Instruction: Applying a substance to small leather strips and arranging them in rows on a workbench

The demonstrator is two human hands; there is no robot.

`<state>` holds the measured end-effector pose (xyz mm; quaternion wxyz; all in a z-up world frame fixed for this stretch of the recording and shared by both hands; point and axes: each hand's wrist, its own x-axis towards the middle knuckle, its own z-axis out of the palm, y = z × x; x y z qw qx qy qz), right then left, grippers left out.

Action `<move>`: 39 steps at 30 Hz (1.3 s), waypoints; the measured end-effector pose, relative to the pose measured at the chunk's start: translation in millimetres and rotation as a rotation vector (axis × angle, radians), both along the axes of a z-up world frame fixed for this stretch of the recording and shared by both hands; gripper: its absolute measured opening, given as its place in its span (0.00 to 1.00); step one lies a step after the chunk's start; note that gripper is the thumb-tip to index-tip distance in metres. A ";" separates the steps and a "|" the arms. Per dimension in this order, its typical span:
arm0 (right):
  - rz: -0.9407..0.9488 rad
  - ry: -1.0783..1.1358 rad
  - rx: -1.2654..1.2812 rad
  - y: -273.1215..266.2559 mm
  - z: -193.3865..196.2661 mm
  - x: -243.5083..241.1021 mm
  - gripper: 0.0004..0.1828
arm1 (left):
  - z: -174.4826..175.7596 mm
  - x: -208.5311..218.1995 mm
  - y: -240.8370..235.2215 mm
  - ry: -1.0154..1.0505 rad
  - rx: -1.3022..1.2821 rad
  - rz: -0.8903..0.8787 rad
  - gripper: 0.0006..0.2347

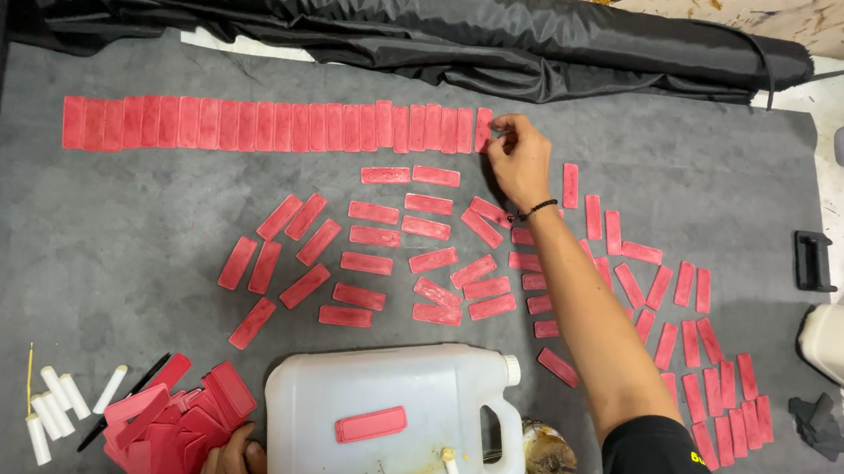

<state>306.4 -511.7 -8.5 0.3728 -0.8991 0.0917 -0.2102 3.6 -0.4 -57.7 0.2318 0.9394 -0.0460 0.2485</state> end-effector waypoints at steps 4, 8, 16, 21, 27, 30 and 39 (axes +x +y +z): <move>-0.086 -0.072 -0.083 -28.5 -2.4 -27.2 0.13 | 17.0 4.2 -3.4 -0.022 0.050 -0.022 0.16; -0.273 0.113 -0.353 -74.9 -8.8 -69.5 0.13 | 18.0 7.5 -5.1 -0.073 0.038 -0.032 0.16; -0.275 0.124 -0.311 -72.5 -30.3 -58.8 0.16 | -1.0 -1.1 3.1 -0.044 0.047 -0.023 0.16; -0.239 0.030 -0.269 -49.3 -31.1 -5.7 0.08 | -1.3 0.0 0.7 -0.034 0.061 0.008 0.17; -0.205 -0.060 -0.179 -40.4 -41.4 35.3 0.09 | -10.5 -2.0 6.0 -0.034 0.015 -0.029 0.14; -0.231 -0.035 -0.140 -38.2 -39.5 39.6 0.07 | -22.9 -10.2 13.9 0.031 0.010 0.001 0.13; -0.225 -0.027 -0.121 -73.8 -12.0 -16.9 0.10 | -15.7 -2.5 7.8 -0.021 -0.048 -0.034 0.15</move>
